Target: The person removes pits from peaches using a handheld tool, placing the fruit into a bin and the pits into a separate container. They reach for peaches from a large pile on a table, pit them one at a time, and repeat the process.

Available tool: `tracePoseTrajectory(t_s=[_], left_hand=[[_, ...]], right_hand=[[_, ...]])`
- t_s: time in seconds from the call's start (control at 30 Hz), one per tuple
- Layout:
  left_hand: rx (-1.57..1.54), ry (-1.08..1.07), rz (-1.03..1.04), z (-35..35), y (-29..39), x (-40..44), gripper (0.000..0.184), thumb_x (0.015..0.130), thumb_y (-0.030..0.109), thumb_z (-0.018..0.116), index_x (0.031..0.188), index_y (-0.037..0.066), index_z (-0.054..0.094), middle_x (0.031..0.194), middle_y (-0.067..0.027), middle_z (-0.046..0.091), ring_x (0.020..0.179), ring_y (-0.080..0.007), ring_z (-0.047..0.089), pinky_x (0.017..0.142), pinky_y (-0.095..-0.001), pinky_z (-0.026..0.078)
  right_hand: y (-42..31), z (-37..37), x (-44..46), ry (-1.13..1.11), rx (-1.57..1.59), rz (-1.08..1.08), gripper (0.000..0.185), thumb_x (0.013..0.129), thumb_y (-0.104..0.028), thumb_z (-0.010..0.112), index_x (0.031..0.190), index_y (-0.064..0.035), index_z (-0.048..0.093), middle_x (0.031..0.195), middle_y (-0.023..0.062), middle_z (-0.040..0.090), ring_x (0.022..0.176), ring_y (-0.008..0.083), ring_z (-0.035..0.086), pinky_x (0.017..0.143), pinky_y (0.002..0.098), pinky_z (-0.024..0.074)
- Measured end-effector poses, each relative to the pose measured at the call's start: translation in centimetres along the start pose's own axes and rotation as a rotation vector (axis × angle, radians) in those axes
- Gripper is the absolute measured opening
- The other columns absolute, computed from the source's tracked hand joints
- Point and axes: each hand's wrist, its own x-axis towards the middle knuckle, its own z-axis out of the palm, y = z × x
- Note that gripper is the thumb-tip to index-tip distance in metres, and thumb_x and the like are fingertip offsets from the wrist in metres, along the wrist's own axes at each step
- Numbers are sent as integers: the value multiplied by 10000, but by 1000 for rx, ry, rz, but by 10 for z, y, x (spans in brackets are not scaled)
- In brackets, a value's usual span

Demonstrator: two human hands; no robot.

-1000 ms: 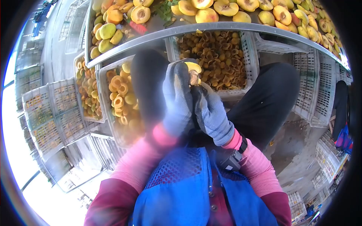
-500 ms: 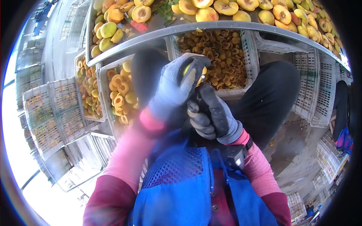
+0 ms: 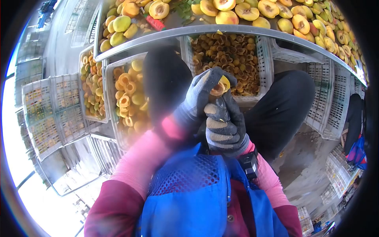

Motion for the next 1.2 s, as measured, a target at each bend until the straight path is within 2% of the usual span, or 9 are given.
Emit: tracePoseTrajectory(t_s=[0.13, 0.3, 0.4, 0.5, 0.53, 0.6, 0.87, 0.97, 1.2], left_hand=[[-241, 272, 20, -13, -29, -11, 339, 874, 248, 538, 1095, -10, 537, 937, -100, 599, 880, -174, 579, 814, -300, 471], [1107, 651, 509, -78, 8, -45, 318, 768, -5, 625, 1081, -7, 573, 930, -106, 630, 865, -206, 618, 816, -292, 489], [834, 720, -110, -149, 35, -69, 294, 844, 275, 596, 1082, 105, 615, 936, -144, 604, 800, -248, 593, 724, -335, 483], [1764, 517, -664, -194, 38, -70, 211, 850, 243, 593, 1037, 152, 631, 982, -121, 619, 850, -317, 606, 747, -431, 465], [1775, 540, -355, -189, 48, -57, 219, 837, 264, 609, 1021, 149, 633, 967, -121, 621, 851, -321, 606, 742, -433, 465], [1716, 553, 244, -164, 68, -19, 243, 810, 305, 641, 990, 141, 635, 937, -119, 625, 853, -327, 605, 732, -436, 465], [1723, 345, 228, -180, 66, 165, 583, 727, 331, 695, 1238, 156, 477, 1129, -172, 568, 985, -317, 596, 828, -414, 485], [1440, 157, 377, -168, 73, 159, 576, 713, 148, 722, 1241, 85, 503, 1075, -145, 598, 964, -260, 607, 854, -327, 473], [250, 32, 70, -41, 68, 47, 465, 740, 60, 646, 1180, -31, 526, 1038, -84, 602, 940, -135, 568, 840, -280, 463]], right_hand=[[-7, 8, 2, -119, -147, -47, 506, 934, -556, 355, 906, -66, 478, 496, -14, 410, 313, 44, 369, 254, 190, 322], [-26, -31, -8, 39, -55, -56, 534, 952, -531, 338, 954, -42, 552, 602, -7, 414, 424, 59, 385, 311, 198, 317], [-33, -25, -4, 83, -57, -4, 542, 952, -527, 352, 950, -39, 589, 604, -11, 395, 419, 60, 343, 316, 200, 299], [-39, -23, 0, 120, -94, -22, 540, 949, -523, 368, 950, -36, 602, 598, -23, 374, 415, 56, 324, 323, 193, 280], [-42, -25, 2, 133, -99, -44, 539, 949, -522, 370, 950, -37, 603, 598, -25, 373, 416, 56, 324, 324, 192, 275], [-45, -21, 4, 260, -156, -121, 529, 946, -517, 386, 940, -36, 606, 613, -30, 380, 424, 57, 333, 338, 194, 277], [-83, -72, -15, 226, 205, -429, 397, 917, -449, 500, 760, -85, 526, 553, -74, 353, 413, 36, 333, 389, 205, 312], [-65, -2, 16, 278, 15, -215, 341, 905, -404, 539, 791, -83, 518, 550, -55, 362, 391, 42, 316, 368, 204, 287], [-41, 45, 47, 825, -1117, -889, 249, 909, -274, 567, 1034, -67, 513, 591, -16, 466, 405, 62, 397, 369, 208, 329]])
